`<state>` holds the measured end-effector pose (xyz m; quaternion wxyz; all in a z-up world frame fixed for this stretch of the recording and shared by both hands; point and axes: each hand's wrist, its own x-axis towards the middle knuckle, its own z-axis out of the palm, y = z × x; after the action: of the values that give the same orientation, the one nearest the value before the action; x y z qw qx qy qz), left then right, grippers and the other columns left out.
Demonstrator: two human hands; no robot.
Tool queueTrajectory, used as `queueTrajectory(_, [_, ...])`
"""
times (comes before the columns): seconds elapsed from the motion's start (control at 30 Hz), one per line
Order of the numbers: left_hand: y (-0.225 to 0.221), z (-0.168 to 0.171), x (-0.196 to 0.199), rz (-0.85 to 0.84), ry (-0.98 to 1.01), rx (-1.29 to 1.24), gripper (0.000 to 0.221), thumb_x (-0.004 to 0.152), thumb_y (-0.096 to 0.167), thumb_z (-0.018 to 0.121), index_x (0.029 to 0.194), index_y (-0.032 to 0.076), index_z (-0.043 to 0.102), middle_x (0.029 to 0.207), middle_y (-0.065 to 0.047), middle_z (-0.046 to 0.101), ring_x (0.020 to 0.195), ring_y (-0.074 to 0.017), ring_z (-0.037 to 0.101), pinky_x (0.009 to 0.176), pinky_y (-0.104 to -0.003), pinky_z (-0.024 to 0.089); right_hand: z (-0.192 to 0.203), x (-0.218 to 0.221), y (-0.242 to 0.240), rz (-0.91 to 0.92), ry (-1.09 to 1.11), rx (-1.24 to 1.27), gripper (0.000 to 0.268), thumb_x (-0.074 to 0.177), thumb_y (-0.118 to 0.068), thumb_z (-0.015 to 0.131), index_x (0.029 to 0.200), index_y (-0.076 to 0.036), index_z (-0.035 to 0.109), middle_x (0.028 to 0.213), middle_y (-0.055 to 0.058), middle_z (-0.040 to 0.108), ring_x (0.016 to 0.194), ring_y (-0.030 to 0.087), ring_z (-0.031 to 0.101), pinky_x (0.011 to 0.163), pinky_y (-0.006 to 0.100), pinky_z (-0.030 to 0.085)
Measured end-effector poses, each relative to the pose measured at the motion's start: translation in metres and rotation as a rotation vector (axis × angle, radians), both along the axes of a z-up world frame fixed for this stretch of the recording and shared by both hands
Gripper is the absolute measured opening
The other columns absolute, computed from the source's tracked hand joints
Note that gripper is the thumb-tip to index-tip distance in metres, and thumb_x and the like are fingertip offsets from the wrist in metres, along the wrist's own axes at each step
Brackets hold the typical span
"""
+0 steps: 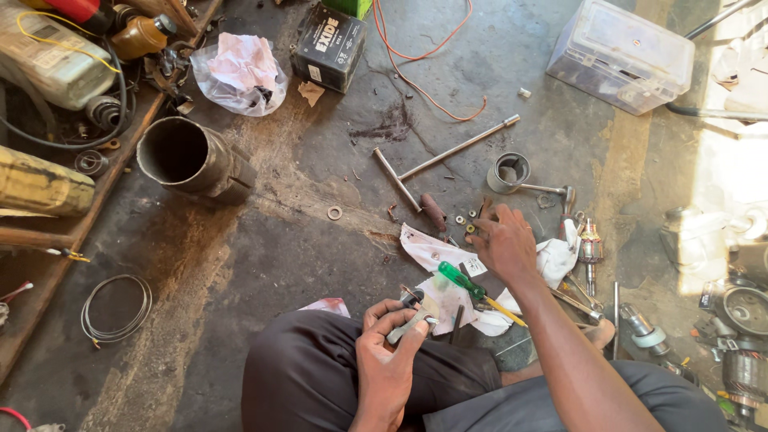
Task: The person sits on the floor and uses a screwdriver to adjust internal components of a small cylindrical electrical part. They then use pliers to manipulate wires and a green-handled screwdriver to further adjust the assembly.
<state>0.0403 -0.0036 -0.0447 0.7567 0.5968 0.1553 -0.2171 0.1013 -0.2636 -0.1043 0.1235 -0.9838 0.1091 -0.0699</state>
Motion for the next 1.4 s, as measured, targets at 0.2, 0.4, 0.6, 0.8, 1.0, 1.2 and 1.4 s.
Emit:
queueTrajectory(0.2, [0.0, 0.0, -0.001, 0.011, 0.021, -0.057, 0.026, 0.078, 0.009, 0.078, 0.097, -0.008, 0.076, 0.126, -0.006, 0.052, 0.108, -0.0126, 0.059, 0.091, -0.028, 0.048, -0.004, 0.002, -0.003, -0.061, 0.104, -0.009, 0.025, 0.074, -0.028, 0.083, 0.093, -0.011, 0.08, 0.103, 0.009, 0.063, 0.102, 0.031, 0.059, 0.086, 0.046, 0.048])
queueTrajectory(0.4, [-0.001, 0.003, 0.0, -0.004, 0.022, -0.037, 0.026, 0.079, 0.009, 0.078, 0.099, -0.008, 0.076, 0.127, -0.005, 0.051, 0.108, -0.0116, 0.059, 0.091, -0.027, 0.048, -0.01, 0.0, -0.012, -0.056, 0.015, 0.076, 0.019, 0.079, -0.025, 0.078, 0.093, -0.012, 0.081, 0.099, 0.01, 0.066, 0.1, 0.033, 0.059, 0.088, 0.047, 0.048])
queueTrajectory(0.6, [0.0, 0.003, 0.0, -0.009, 0.027, -0.041, 0.025, 0.079, 0.009, 0.078, 0.097, -0.007, 0.076, 0.127, -0.004, 0.051, 0.107, -0.011, 0.058, 0.09, -0.027, 0.048, -0.007, 0.002, -0.017, -0.103, -0.088, 0.254, 0.016, 0.083, -0.019, 0.074, 0.091, -0.007, 0.078, 0.093, 0.013, 0.072, 0.083, 0.029, 0.067, 0.078, 0.041, 0.054])
queueTrajectory(0.8, [-0.001, -0.002, -0.002, -0.002, -0.005, -0.044, 0.024, 0.079, 0.009, 0.078, 0.097, -0.007, 0.077, 0.125, -0.005, 0.052, 0.107, -0.0115, 0.058, 0.09, -0.027, 0.048, 0.008, 0.001, -0.018, -0.194, 0.058, 0.586, 0.027, 0.083, -0.016, 0.067, 0.109, -0.01, 0.073, 0.083, 0.012, 0.077, 0.066, 0.027, 0.072, 0.067, 0.039, 0.057])
queueTrajectory(1.0, [0.0, -0.003, -0.003, -0.001, -0.006, -0.043, 0.025, 0.078, 0.009, 0.078, 0.098, -0.007, 0.077, 0.125, -0.005, 0.052, 0.108, -0.0111, 0.058, 0.091, -0.026, 0.048, -0.002, -0.002, -0.009, 0.144, -0.022, 0.167, 0.026, 0.085, -0.013, 0.069, 0.109, -0.012, 0.079, 0.087, 0.017, 0.069, 0.085, 0.036, 0.068, 0.078, 0.047, 0.054])
queueTrajectory(1.2, [0.001, -0.002, -0.003, 0.002, -0.026, -0.048, 0.025, 0.078, 0.009, 0.079, 0.097, -0.008, 0.077, 0.126, -0.005, 0.052, 0.108, -0.0111, 0.058, 0.091, -0.026, 0.048, -0.001, -0.005, -0.01, 0.128, -0.04, 0.169, 0.024, 0.083, -0.012, 0.073, 0.106, -0.01, 0.078, 0.091, 0.016, 0.073, 0.084, 0.035, 0.07, 0.076, 0.046, 0.055])
queueTrajectory(1.4, [0.001, -0.001, -0.003, -0.011, -0.044, 0.019, 0.025, 0.079, 0.011, 0.079, 0.096, -0.008, 0.077, 0.124, -0.006, 0.055, 0.11, -0.012, 0.057, 0.092, -0.026, 0.046, 0.046, 0.0, -0.004, -0.126, -0.005, 0.91, 0.022, 0.091, 0.0, 0.062, 0.107, -0.002, 0.076, 0.086, 0.012, 0.076, 0.073, 0.014, 0.072, 0.068, 0.029, 0.058])
